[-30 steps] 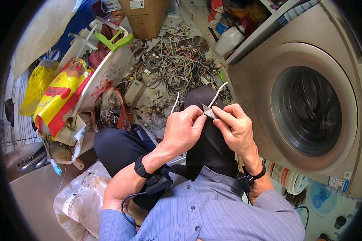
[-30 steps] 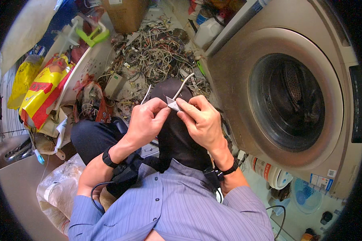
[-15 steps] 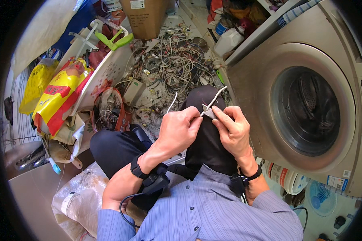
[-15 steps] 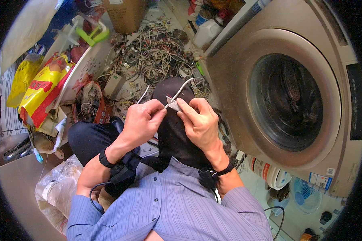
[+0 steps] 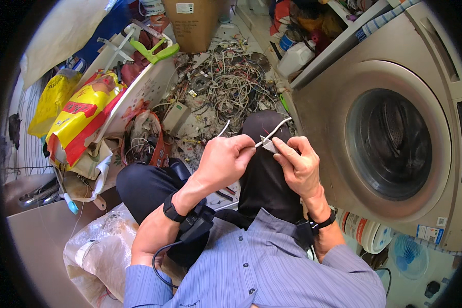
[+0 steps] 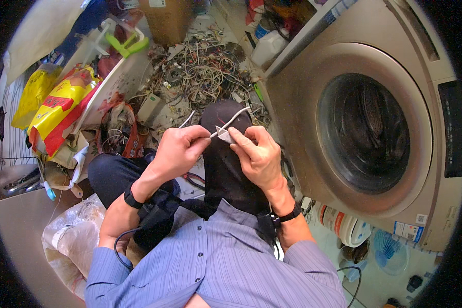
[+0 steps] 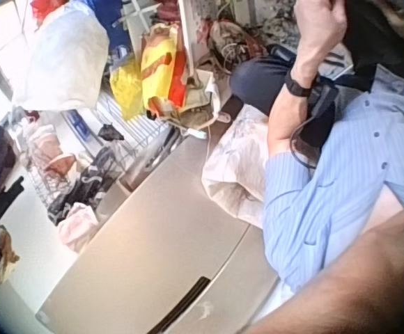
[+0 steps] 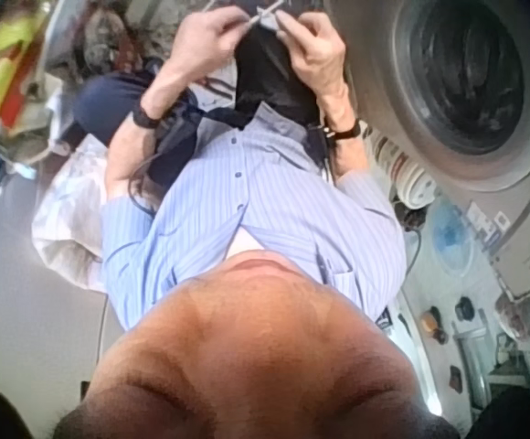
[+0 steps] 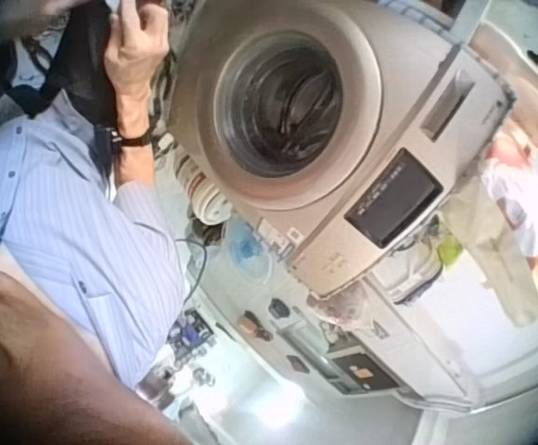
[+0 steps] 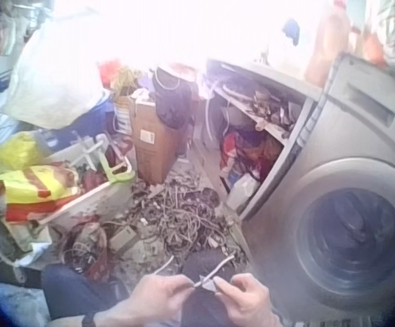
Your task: Strip and connect electrical wires using a wire stripper tool in a cramped utility area.
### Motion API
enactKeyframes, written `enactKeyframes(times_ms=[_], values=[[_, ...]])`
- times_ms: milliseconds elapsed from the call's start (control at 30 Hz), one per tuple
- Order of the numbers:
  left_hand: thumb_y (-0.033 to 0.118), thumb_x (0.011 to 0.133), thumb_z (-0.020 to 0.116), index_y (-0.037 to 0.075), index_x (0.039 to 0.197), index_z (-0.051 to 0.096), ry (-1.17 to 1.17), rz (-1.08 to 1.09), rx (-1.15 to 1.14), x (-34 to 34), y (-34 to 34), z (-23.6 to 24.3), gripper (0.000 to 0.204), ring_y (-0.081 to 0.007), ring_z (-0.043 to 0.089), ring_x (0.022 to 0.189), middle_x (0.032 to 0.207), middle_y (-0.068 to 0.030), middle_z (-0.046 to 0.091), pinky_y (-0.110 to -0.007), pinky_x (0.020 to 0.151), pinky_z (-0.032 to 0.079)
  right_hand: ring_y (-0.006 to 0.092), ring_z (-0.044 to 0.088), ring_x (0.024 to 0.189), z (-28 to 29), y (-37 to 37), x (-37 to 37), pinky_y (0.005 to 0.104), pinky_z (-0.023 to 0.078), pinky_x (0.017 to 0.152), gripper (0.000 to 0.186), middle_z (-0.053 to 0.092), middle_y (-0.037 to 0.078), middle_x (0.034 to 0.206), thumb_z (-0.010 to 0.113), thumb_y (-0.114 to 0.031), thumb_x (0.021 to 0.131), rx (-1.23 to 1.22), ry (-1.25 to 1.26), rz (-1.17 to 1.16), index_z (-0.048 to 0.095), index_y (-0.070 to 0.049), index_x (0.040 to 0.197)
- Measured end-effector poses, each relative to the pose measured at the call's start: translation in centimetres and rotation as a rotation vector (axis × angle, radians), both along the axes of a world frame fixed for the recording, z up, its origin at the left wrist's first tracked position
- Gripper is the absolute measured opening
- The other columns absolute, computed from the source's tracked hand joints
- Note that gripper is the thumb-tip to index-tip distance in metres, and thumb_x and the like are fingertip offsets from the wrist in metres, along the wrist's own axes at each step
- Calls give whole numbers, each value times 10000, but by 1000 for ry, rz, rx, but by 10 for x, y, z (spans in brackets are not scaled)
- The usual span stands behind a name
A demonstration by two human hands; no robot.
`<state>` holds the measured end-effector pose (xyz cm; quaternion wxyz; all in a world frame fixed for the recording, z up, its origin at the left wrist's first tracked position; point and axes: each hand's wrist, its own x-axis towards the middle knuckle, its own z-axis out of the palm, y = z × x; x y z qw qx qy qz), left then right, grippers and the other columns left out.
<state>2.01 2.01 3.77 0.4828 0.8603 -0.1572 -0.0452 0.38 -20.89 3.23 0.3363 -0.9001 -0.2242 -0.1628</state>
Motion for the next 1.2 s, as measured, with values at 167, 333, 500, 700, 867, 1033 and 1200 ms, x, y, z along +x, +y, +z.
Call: enactKeyframes(times_ms=[167,333,500,700,867,1033,1200], values=[[137,884,676,24,1020,735,49,10,-47,1,0,-1,186,-289,711,719,808,-173,709,-371,651,533,269,622,744,3,3,0,370,518,651,407,591,104,892,805,-59,766,-11,9,5,737,-105,1165],[123,884,649,9,1059,734,80,-18,-75,4,-1,-3,226,-293,723,784,858,-184,729,-366,718,547,265,627,751,8,-7,2,363,518,654,407,604,106,892,804,-48,763,-21,11,76,739,-93,1163],[144,885,633,4,1037,741,145,-32,-27,7,3,2,233,-286,734,828,877,-189,734,-364,755,555,263,628,746,9,-16,6,358,515,653,402,618,110,891,808,-35,757,16,41,181,743,-78,1151],[132,888,636,11,1040,751,123,-41,11,12,6,-1,226,-293,744,869,920,-189,743,-365,779,564,265,630,746,10,-7,8,358,515,649,390,622,109,887,807,-30,760,3,38,143,744,-79,1142],[126,891,652,24,1040,755,121,-55,3,16,6,-1,208,-294,744,878,925,-171,749,-365,779,567,266,637,735,9,-6,9,362,519,642,401,617,100,886,817,-38,747,-37,20,117,745,-85,1139],[138,882,683,53,1017,758,95,-95,87,21,8,7,177,-298,740,833,892,-170,738,-373,732,563,261,631,729,2,-10,7,363,518,633,415,605,97,878,821,-40,736,-53,-20,80,748,-94,1141],[114,868,700,51,1003,755,74,-112,73,24,17,9,159,-289,739,804,852,-171,729,-362,711,560,258,624,727,0,-14,4,359,517,628,431,597,95,873,822,-36,730,-65,-42,49,751,-109,1149]])
